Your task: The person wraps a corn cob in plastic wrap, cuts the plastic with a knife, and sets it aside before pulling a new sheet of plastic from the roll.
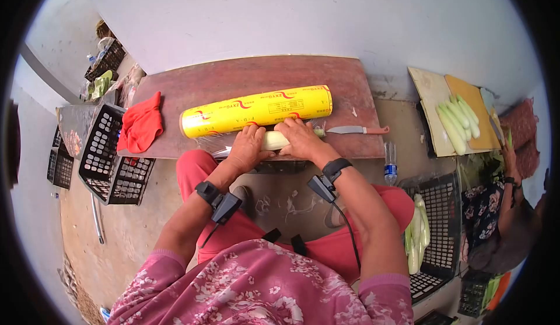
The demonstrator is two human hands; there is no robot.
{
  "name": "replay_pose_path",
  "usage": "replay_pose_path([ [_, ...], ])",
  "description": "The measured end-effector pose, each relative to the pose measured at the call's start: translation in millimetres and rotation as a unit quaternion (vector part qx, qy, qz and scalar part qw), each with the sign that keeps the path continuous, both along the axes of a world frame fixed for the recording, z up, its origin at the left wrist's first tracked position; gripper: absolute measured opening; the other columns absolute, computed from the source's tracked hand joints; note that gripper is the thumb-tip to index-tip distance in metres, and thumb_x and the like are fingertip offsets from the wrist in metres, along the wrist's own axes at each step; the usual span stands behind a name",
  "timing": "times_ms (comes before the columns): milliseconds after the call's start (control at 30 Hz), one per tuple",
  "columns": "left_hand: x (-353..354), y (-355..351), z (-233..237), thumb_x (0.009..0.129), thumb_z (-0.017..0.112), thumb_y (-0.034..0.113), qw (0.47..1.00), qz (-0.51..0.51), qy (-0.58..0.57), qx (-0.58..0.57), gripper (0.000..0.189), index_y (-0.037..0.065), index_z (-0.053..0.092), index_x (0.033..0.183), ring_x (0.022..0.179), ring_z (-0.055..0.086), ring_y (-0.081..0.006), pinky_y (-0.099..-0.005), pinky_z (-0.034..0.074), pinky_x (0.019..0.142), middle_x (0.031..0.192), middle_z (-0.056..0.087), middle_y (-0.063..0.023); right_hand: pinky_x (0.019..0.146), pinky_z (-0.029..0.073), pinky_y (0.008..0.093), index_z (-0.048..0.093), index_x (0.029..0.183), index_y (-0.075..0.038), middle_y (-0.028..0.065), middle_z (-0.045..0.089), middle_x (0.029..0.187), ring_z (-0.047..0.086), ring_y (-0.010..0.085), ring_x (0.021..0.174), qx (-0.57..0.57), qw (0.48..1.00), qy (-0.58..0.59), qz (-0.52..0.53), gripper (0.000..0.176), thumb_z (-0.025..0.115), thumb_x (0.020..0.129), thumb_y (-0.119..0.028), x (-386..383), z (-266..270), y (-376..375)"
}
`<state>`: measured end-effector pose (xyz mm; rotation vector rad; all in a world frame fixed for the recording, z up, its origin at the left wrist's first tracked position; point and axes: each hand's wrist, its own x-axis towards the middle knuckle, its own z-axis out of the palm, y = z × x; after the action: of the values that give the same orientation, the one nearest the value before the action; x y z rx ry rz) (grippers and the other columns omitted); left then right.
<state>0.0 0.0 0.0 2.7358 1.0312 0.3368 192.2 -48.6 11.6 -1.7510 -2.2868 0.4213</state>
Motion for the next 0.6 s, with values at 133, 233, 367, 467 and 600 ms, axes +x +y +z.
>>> replay_pose_path([
  [133, -9, -14, 2, 0.067, 0.074, 0.033, 0.999, -0.013, 0.012, -0.038, 0.057, 0.002, 0.047, 0.106, 0.100, 0.049, -0.0326, -0.0413, 0.041, 0.083, 0.101, 0.050, -0.0161, 0.085, 0.033, 0.0424, 0.050, 0.103, -0.010, 0.0104, 0.051, 0.106, 0.045, 0.0278, 0.108, -0.035, 0.999, 0.004, 0.015, 0.051, 0.076, 0.063, -0.029, -5, 7, -14],
  [233, -6, -3, 9, 0.066, 0.075, 0.032, 0.999, -0.006, 0.005, -0.042, 0.057, 0.002, 0.048, 0.106, 0.101, 0.049, -0.0327, -0.0408, 0.042, 0.084, 0.102, 0.051, -0.0166, 0.085, 0.034, 0.0423, 0.050, 0.100, -0.008, 0.0104, 0.053, 0.103, 0.048, 0.0279, 0.105, -0.009, 0.999, -0.026, 0.018, 0.050, 0.076, 0.064, -0.031, -2, 9, -4],
  [367, -6, 0, 4, 0.064, 0.077, 0.032, 0.998, 0.000, 0.016, -0.056, 0.059, 0.003, 0.049, 0.107, 0.104, 0.050, -0.0322, -0.0400, 0.042, 0.086, 0.104, 0.052, -0.0155, 0.084, 0.034, 0.0431, 0.053, 0.097, -0.007, 0.0098, 0.056, 0.100, 0.050, 0.0268, 0.101, 0.022, 0.995, -0.088, 0.029, 0.049, 0.076, 0.064, -0.036, 5, 6, -6],
  [467, -9, 2, 14, 0.061, 0.079, 0.032, 0.996, 0.006, 0.041, -0.076, 0.060, 0.005, 0.050, 0.107, 0.105, 0.050, -0.0314, -0.0400, 0.042, 0.086, 0.104, 0.053, -0.0135, 0.079, 0.032, 0.0423, 0.053, 0.098, -0.007, 0.0093, 0.053, 0.098, 0.048, 0.0262, 0.099, 0.008, 0.990, -0.140, 0.033, 0.048, 0.072, 0.067, -0.039, 13, 11, -7],
  [600, -12, 6, 6, 0.060, 0.080, 0.029, 0.998, -0.005, 0.022, -0.055, 0.057, 0.007, 0.052, 0.103, 0.104, 0.052, -0.0297, -0.0408, 0.042, 0.086, 0.105, 0.055, -0.0113, 0.078, 0.032, 0.0430, 0.055, 0.097, -0.007, 0.0091, 0.053, 0.099, 0.048, 0.0246, 0.099, 0.001, 0.980, -0.201, 0.009, 0.044, 0.073, 0.067, -0.032, 36, 19, -14],
])
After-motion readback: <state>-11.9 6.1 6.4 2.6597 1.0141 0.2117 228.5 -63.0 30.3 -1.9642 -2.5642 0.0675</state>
